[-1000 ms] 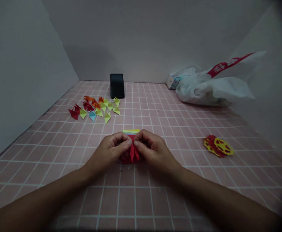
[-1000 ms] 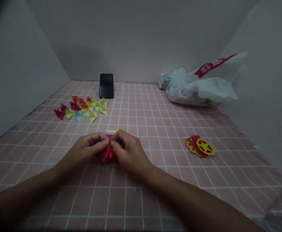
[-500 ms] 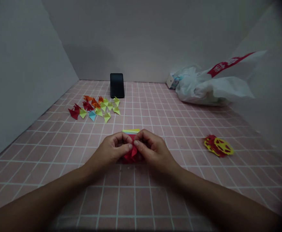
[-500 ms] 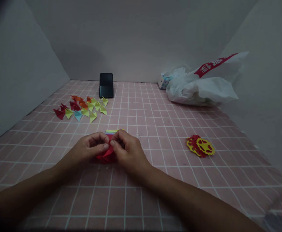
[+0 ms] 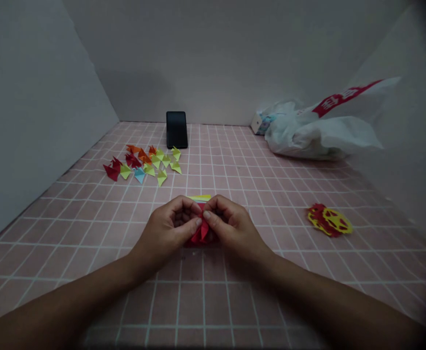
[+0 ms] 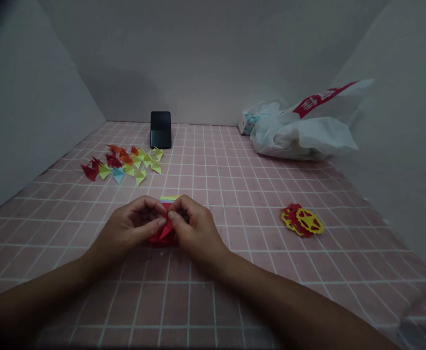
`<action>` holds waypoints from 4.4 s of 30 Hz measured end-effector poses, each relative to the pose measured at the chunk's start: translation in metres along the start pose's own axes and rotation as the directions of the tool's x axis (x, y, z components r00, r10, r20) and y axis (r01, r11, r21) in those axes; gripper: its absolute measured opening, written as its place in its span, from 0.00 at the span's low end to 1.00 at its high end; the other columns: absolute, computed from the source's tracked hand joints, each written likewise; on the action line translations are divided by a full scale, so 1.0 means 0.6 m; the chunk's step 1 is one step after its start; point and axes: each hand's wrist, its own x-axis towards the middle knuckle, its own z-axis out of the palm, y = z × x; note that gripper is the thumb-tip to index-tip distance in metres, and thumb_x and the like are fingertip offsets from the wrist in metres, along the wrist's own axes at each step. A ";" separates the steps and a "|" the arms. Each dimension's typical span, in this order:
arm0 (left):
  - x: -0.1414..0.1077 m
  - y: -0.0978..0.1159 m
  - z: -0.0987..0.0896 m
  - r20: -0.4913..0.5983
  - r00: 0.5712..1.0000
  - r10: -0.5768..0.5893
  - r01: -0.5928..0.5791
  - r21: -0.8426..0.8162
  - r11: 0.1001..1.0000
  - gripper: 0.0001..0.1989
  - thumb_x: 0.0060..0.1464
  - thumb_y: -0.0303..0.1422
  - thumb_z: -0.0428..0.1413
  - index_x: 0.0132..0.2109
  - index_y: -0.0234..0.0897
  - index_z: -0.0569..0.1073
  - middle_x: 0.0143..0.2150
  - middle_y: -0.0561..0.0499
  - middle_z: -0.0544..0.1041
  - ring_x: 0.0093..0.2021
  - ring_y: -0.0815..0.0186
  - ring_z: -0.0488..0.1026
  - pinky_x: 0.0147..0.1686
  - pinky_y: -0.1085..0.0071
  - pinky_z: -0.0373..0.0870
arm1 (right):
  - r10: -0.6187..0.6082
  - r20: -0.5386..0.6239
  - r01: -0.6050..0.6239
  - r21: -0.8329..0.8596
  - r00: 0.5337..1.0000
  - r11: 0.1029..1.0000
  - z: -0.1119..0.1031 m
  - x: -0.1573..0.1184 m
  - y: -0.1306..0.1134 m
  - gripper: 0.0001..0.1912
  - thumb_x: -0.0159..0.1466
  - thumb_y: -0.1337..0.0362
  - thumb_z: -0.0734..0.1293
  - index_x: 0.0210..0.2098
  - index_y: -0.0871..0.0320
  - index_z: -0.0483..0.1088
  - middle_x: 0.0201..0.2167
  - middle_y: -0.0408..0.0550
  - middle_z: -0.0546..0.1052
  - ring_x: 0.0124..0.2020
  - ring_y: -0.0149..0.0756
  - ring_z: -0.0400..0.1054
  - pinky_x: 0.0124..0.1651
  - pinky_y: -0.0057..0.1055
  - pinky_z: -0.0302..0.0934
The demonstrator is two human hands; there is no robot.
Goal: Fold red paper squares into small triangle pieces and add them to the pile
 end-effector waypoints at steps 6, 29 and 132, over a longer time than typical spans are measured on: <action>0.001 -0.002 -0.002 0.011 1.000 -0.017 0.017 -0.015 1.000 0.05 0.54 0.33 0.60 0.37 0.35 0.74 0.32 0.53 0.75 0.32 0.69 0.71 0.33 0.73 0.69 | 0.008 -0.007 -0.008 0.015 1.000 1.000 0.002 0.001 0.004 0.05 0.63 0.64 0.65 0.31 0.57 0.66 0.26 0.41 0.68 0.27 0.30 0.60 0.30 0.28 0.55; 0.004 -0.012 -0.004 0.097 0.970 -0.225 0.243 -0.266 0.933 0.10 0.55 0.38 0.61 0.35 0.36 0.71 0.30 0.55 0.73 0.29 0.71 0.69 0.30 0.76 0.65 | -0.028 0.009 0.029 -0.090 1.000 0.995 0.001 -0.002 0.002 0.05 0.64 0.64 0.63 0.31 0.57 0.66 0.28 0.42 0.69 0.29 0.30 0.61 0.33 0.28 0.56; 0.004 -0.003 -0.012 -0.107 0.983 0.148 -0.138 0.096 0.986 0.11 0.54 0.26 0.57 0.44 0.39 0.67 0.35 0.54 0.71 0.34 0.69 0.71 0.35 0.72 0.69 | 0.132 0.043 -0.137 0.138 0.990 0.981 0.005 0.000 -0.003 0.12 0.60 0.56 0.70 0.33 0.57 0.67 0.23 0.38 0.68 0.21 0.26 0.59 0.23 0.23 0.54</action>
